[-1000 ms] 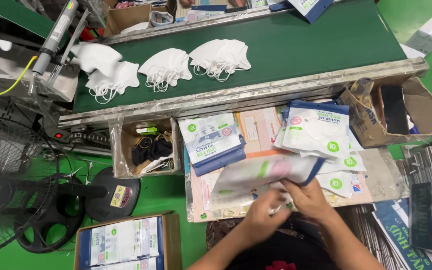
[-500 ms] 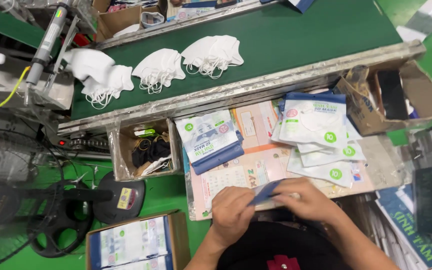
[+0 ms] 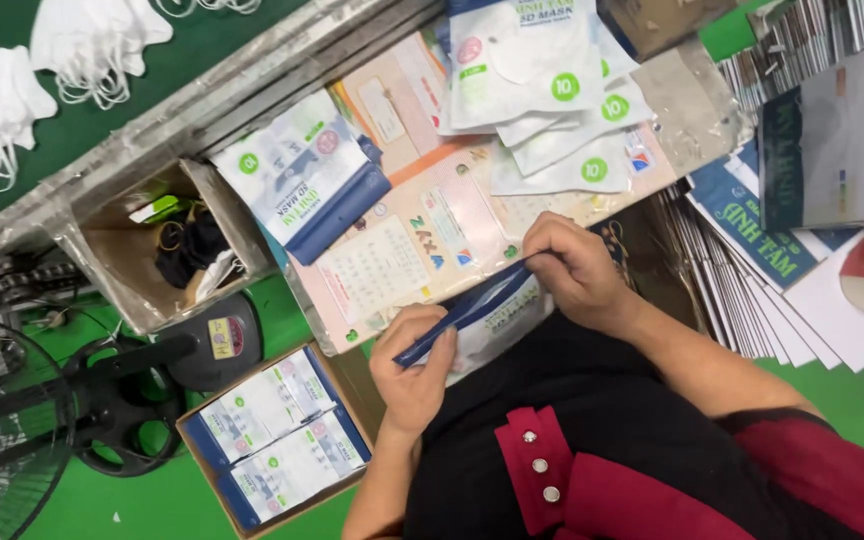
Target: Packing face masks into plastic pouches in a manufacturing environment.
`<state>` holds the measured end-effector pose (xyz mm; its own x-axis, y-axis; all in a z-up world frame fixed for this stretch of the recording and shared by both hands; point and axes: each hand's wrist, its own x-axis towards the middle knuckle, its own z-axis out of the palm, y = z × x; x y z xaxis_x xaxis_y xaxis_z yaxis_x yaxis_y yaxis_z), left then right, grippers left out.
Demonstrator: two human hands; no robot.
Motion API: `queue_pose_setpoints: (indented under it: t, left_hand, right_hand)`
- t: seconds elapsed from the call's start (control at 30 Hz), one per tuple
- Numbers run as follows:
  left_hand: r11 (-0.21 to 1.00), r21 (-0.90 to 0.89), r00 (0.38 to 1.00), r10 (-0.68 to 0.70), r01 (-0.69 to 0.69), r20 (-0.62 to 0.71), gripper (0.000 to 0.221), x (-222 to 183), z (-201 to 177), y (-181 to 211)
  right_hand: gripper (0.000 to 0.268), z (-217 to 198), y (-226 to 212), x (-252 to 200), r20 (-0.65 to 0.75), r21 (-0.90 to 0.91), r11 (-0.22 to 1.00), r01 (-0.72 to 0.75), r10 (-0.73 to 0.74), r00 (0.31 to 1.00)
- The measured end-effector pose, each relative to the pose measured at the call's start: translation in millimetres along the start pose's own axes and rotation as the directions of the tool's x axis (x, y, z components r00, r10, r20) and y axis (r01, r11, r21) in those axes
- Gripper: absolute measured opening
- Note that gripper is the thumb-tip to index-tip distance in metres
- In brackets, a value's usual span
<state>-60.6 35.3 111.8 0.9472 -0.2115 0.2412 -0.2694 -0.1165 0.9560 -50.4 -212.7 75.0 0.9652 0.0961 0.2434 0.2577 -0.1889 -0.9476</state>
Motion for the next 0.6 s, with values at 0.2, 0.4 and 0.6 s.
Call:
queue_pose_setpoints:
  t: [0.2, 0.4, 0.6]
  left_hand:
    - [0.988, -0.132, 0.997, -0.077, 0.076, -0.004, 0.005, -3, 6, -23]
    - [0.964, 0.040, 0.964, -0.263, 0.262, 0.030, 0.021, 41, 33, -98]
    - [0.729, -0.528, 0.848, -0.530, 0.437, -0.031, 0.030, 234, 73, -152]
  right_hand:
    - [0.011, -5, 8, -6, -0.008, 0.044, 0.998, -0.042, 0.043, 0.999]
    - [0.012, -65, 22, 36, -0.277, 0.078, 0.985, -0.154, 0.170, 0.946]
    - [0.033, -147, 94, 115, -0.326, -0.469, 0.844, -0.260, 0.108, 0.939]
